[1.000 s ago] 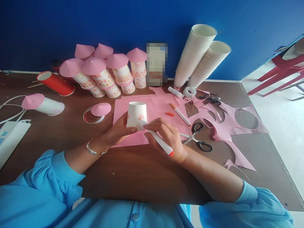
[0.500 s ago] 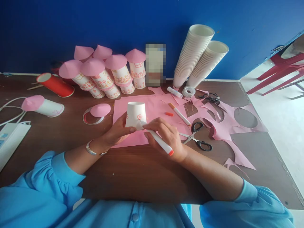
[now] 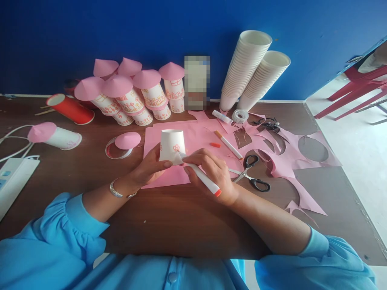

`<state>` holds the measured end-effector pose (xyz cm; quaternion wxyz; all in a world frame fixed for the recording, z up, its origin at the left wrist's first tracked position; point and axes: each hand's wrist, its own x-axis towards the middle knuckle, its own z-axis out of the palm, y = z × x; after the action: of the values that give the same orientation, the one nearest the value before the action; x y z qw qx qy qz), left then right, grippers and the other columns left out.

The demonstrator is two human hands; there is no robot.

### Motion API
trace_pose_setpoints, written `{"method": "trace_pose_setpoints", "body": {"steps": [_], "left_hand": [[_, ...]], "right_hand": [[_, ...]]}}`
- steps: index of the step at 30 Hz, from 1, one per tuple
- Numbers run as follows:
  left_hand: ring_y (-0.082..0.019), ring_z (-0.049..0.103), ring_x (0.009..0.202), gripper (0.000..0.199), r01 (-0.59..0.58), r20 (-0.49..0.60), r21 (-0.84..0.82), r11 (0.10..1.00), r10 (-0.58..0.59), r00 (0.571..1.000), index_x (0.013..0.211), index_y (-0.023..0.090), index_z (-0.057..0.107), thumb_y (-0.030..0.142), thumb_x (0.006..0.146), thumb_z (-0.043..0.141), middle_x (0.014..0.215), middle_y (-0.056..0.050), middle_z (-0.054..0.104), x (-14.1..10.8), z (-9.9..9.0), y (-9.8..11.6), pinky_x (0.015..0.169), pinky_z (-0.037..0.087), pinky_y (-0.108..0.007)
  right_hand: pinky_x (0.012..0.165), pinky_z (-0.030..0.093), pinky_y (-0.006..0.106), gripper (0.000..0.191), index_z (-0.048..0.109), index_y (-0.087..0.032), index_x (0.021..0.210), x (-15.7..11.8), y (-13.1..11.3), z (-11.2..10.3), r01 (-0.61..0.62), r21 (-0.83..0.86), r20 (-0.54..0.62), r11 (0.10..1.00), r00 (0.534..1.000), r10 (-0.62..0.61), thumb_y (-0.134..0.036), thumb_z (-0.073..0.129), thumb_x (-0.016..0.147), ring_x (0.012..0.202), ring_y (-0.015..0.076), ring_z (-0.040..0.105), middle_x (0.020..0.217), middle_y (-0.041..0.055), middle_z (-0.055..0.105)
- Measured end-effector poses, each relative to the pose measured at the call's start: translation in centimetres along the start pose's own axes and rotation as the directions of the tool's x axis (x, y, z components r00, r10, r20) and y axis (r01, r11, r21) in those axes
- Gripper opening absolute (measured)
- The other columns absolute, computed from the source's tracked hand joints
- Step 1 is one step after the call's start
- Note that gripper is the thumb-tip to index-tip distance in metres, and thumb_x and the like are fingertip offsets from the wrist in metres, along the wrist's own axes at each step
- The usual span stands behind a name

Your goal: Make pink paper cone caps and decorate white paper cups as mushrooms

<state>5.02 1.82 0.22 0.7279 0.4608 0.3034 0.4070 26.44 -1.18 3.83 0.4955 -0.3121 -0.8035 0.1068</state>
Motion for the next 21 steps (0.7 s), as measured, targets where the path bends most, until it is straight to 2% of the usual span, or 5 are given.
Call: {"method": "trace_pose_setpoints", "body": {"steps": [8,11,14,17,21], "left_hand": [[-0.023,0.064,0.101,0.050,-0.006,0.049,-0.006,1.000,0.007,0.999,0.119,0.020,0.066,0.036,0.077,0.087,0.109,-0.008,0.070,0.0,-0.4,-0.2,0.091,0.051,-0.038],[-0.023,0.064,0.100,0.057,-0.012,0.017,-0.014,1.000,0.012,1.000,0.124,0.021,0.065,0.037,0.074,0.089,0.111,-0.008,0.070,-0.1,-0.4,-0.2,0.090,0.052,-0.037],[-0.022,0.065,0.096,0.058,-0.009,0.003,-0.034,0.999,0.009,1.000,0.123,0.022,0.066,0.037,0.073,0.090,0.108,-0.007,0.071,-0.2,-0.3,-0.1,0.088,0.054,-0.038],[-0.024,0.068,0.097,0.054,0.002,0.013,-0.079,0.997,-0.001,1.000,0.120,0.021,0.066,0.037,0.073,0.089,0.108,-0.007,0.072,-0.4,-0.2,0.0,0.089,0.055,-0.040],[-0.025,0.070,0.099,0.053,0.031,0.032,-0.106,0.994,-0.027,0.999,0.119,0.020,0.067,0.039,0.074,0.087,0.109,-0.009,0.073,-0.5,-0.3,0.1,0.087,0.056,-0.039]], "right_hand": [[0.065,0.059,0.033,0.022,0.068,-0.021,0.114,-0.1,0.1,0.0,0.002,0.058,-0.036,0.998,0.999,0.000,-0.012,0.060,0.095,0.074,0.0195,0.070,0.087,0.0058,0.073],[0.062,0.058,0.035,0.024,0.068,-0.023,0.121,-0.4,0.4,0.0,0.037,0.109,-0.078,0.993,0.997,-0.028,-0.019,0.058,0.099,0.072,0.0210,0.069,0.087,0.0060,0.071],[0.065,0.059,0.038,0.028,0.065,-0.024,0.128,-0.7,0.7,0.1,-0.005,0.117,-0.106,0.993,0.994,0.017,-0.020,0.057,0.101,0.076,0.0218,0.070,0.092,0.0067,0.072],[0.085,0.062,0.045,0.040,0.057,-0.027,0.135,-0.7,1.0,0.4,-0.093,0.085,-0.041,0.992,0.995,0.096,-0.020,0.068,0.097,0.104,0.0269,0.072,0.121,0.0124,0.072],[0.109,0.051,0.060,0.071,0.043,-0.028,0.145,-0.4,1.6,0.8,-0.070,0.039,0.078,0.997,0.995,0.067,-0.032,0.083,0.086,0.142,0.0372,0.054,0.151,0.0198,0.057]]}}
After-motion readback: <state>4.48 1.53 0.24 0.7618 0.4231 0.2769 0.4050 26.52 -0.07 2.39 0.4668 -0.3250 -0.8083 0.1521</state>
